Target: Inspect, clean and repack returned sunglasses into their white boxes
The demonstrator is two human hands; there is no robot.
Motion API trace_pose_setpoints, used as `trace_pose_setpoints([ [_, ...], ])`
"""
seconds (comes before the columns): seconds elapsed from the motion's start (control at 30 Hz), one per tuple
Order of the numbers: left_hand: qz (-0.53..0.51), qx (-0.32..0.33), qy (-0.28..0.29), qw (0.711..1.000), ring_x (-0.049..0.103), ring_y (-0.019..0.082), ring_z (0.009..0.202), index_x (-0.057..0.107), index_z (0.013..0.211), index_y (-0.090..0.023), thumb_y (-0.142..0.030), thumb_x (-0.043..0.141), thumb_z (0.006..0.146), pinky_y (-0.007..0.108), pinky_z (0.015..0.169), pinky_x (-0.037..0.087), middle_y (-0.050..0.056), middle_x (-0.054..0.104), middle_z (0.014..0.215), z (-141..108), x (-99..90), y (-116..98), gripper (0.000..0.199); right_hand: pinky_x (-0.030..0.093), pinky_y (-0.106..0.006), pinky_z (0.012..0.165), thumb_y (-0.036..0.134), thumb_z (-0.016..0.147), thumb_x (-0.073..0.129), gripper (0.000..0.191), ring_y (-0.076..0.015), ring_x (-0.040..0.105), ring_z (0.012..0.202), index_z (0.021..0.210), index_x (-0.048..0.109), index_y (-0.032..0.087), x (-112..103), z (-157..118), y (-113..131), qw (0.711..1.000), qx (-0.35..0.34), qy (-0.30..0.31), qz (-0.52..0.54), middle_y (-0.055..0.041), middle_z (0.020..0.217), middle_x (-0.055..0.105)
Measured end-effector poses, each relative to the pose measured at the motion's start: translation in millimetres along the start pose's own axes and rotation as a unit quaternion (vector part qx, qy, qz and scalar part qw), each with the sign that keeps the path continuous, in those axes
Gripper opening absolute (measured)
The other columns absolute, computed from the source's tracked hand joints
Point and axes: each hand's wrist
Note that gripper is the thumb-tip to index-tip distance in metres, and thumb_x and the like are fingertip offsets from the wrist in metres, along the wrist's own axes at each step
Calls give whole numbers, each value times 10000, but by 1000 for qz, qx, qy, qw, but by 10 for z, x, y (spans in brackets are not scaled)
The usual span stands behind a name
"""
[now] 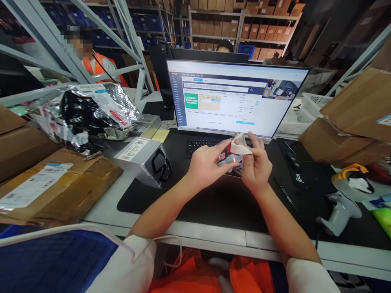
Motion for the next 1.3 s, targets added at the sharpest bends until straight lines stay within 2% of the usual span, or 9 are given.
trace_pose_setpoints([
  [0.17, -12, -10, 20, 1000, 595, 130, 586, 706, 1300, -165, -506, 687, 919, 249, 684, 468, -30, 641, 613, -7, -18, 3, 512, 254, -618, 1253, 298, 1058, 457, 245, -269, 525, 1406, 1183, 667, 290, 5, -2, -2, 998, -28, 54, 5, -45, 1205, 756],
  [0.37, -11, -18, 24, 999, 582, 135, 583, 719, 1277, -146, -585, 719, 874, 254, 681, 479, -18, 647, 617, -2, -29, -7, 596, 194, -649, 1260, 310, 1064, 474, 198, -259, 502, 1426, 1164, 643, 288, -3, 28, 8, 999, 32, -22, 19, -37, 1221, 751],
  [0.53, -31, -20, -3, 999, 543, 113, 556, 714, 1293, -169, -585, 615, 944, 242, 646, 465, -13, 662, 641, 11, -27, -2, 552, 168, -622, 1276, 406, 1036, 522, 214, -288, 545, 1387, 1055, 705, 296, -7, 35, 112, 998, 19, 56, 31, -39, 1220, 746],
  [0.63, -41, -25, -51, 998, 495, 96, 532, 736, 1247, -158, -657, 686, 869, 225, 612, 453, -39, 597, 595, 11, -18, 11, 628, 185, -629, 1262, 409, 1055, 525, 176, -266, 525, 1407, 1050, 646, 282, -22, 71, 92, 994, 70, -31, 76, -43, 1208, 749],
  [0.73, -86, -2, -90, 992, 457, 84, 523, 724, 1266, -165, -629, 754, 823, 213, 593, 439, -70, 528, 573, 15, 9, 27, 642, 434, -560, 1143, 442, 1042, 566, 197, -252, 622, 1297, 952, 567, 266, -72, 127, 33, 960, 174, -121, 184, -57, 1242, 733],
  [0.83, -127, 22, -103, 986, 445, 83, 527, 699, 1310, -193, -602, 768, 825, 215, 595, 432, -79, 515, 586, 23, 42, 48, 638, 540, -468, 1036, 454, 1005, 632, 217, -224, 693, 1162, 926, 561, 265, -135, 184, 13, 920, 216, -157, 286, -45, 1230, 729],
  [0.9, -135, 28, -94, 986, 446, 86, 531, 696, 1311, -204, -628, 746, 832, 221, 592, 429, -75, 524, 595, 24, 54, 66, 642, 551, -446, 1025, 446, 991, 654, 194, -218, 698, 1144, 946, 588, 270, -164, 211, 25, 912, 212, -169, 308, -36, 1155, 742],
  [1.2, -111, -12, -69, 991, 474, 94, 527, 738, 1229, -169, -706, 713, 809, 229, 586, 439, -56, 550, 581, 16, 12, 68, 682, 564, -541, 1012, 502, 995, 625, 263, -269, 715, 1111, 915, 590, 254, -115, 120, 213, 946, 218, -157, 182, -83, 1187, 729],
  [1.3, -100, 2, -66, 993, 496, 100, 539, 737, 1235, -160, -659, 696, 858, 233, 604, 445, -41, 587, 599, 18, 16, 68, 627, 407, -636, 1162, 480, 1021, 565, 233, -308, 646, 1258, 994, 680, 279, -110, 74, 309, 986, 124, -55, 94, -72, 1169, 747],
])
Point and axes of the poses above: each hand's wrist, its own z-axis towards the middle knuckle, its own x-axis out of the palm, y = z × x
